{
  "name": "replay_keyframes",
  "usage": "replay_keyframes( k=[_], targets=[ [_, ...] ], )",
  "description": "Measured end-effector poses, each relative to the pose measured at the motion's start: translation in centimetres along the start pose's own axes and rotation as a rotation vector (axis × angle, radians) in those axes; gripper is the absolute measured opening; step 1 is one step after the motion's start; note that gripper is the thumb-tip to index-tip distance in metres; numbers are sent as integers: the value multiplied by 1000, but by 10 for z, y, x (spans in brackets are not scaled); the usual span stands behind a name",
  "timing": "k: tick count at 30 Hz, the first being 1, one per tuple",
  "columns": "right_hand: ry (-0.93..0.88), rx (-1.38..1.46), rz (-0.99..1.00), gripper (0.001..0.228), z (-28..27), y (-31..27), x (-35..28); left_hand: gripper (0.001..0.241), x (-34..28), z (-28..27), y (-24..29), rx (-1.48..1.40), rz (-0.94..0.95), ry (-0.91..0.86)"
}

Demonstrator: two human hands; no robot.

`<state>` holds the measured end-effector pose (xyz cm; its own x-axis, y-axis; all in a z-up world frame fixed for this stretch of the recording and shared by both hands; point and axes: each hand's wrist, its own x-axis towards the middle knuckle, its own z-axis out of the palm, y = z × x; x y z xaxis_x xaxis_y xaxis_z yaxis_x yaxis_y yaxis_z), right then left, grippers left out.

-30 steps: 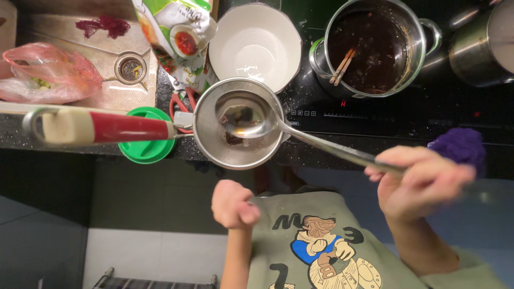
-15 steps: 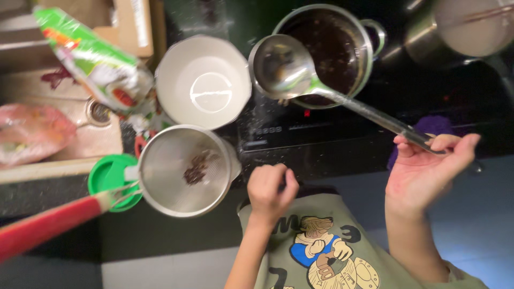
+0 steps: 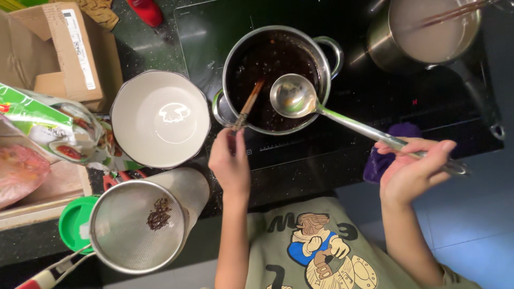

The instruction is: The person strains a dark liquid from a pot into a bowl using a handheld strainer and a ladle.

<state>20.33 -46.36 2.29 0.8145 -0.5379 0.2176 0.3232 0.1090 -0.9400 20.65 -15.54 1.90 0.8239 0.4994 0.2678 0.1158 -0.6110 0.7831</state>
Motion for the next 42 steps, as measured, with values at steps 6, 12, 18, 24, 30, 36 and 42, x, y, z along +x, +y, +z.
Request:
replay_keyframes(
  k=[6,12,18,24,30,36,42],
  targets=[
    [-90,-46,4,64,5,16,7,15,23,12,-5,90,-113,174],
    [-154,-44,14,61,19,22,7,20,26,18,-6,171,-100,258],
    [-117,8,150,58,40,22,9,18,42,22,-13,217,27,298],
    [-9,87,321,44,44,21,12,17,34,19,-6,207,21,279],
    [46,89,338,43,20,28,8,14,1,8,2,110,54,234],
    [30,77,267,47,16,10,6,8,-30,-8,5,-39,98,167],
    [46,122,240,41,14,-8,3,8,-48,-29,16,-139,146,93]
  ],
)
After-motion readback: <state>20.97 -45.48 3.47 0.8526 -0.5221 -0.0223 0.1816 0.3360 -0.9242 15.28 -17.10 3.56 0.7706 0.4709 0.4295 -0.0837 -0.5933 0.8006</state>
